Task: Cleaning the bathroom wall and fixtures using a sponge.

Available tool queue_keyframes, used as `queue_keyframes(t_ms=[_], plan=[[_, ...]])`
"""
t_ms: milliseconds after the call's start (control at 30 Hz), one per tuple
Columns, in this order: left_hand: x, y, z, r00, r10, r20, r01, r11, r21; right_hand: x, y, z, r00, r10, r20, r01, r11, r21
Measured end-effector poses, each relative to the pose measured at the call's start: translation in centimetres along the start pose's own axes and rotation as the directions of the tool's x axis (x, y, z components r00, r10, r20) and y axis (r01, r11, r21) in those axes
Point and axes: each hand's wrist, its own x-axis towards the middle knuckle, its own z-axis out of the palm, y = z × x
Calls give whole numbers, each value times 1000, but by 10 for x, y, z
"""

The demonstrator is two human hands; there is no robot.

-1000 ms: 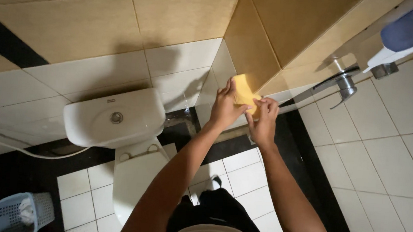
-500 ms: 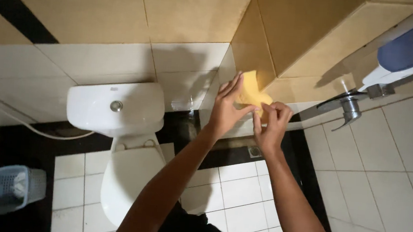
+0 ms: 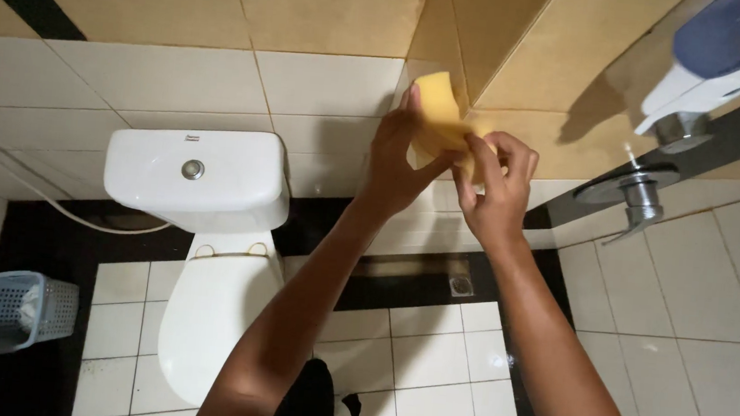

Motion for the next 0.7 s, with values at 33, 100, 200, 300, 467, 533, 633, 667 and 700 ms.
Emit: queue_keyframes(t_ms=[33, 100, 200, 300, 467, 533, 633, 667, 700], plan=[[-1, 1, -1, 1000, 1, 2, -1, 1000, 20, -3, 2, 3, 1000, -11, -10, 11, 1000, -5], [-4, -4, -2, 1000, 6, 8, -6, 999, 42, -10, 4, 14, 1000, -18, -24, 18, 1000, -9], [-8, -18, 2, 999, 28, -26, -28, 999, -23, -24, 4, 27, 997, -40, -60, 36, 997, -62], [-17, -26, -7, 989, 96, 114, -104, 993, 64, -44, -5, 36, 997, 78, -16, -79, 993, -93], [-53, -47, -13, 980, 76, 186, -87, 995, 53, -95, 4, 67, 999, 12, -34, -14, 997, -73], [-78, -76, -6, 980, 91, 180, -100, 994, 45, -122, 8, 83, 1000, 3, -19, -4, 996, -86], [-112, -118, 2, 975, 129, 181, -136, 990, 29, -163, 18, 108, 1000, -24, -2, 24, 992, -128], [-122, -131, 5, 968, 159, 196, -165, 986, 16, -176, 22, 117, 999, -38, -7, 36, 986, -163], [-133, -133, 3, 968, 163, 191, -170, 985, 19, -187, 23, 125, 999, -44, -11, 42, 986, -161]])
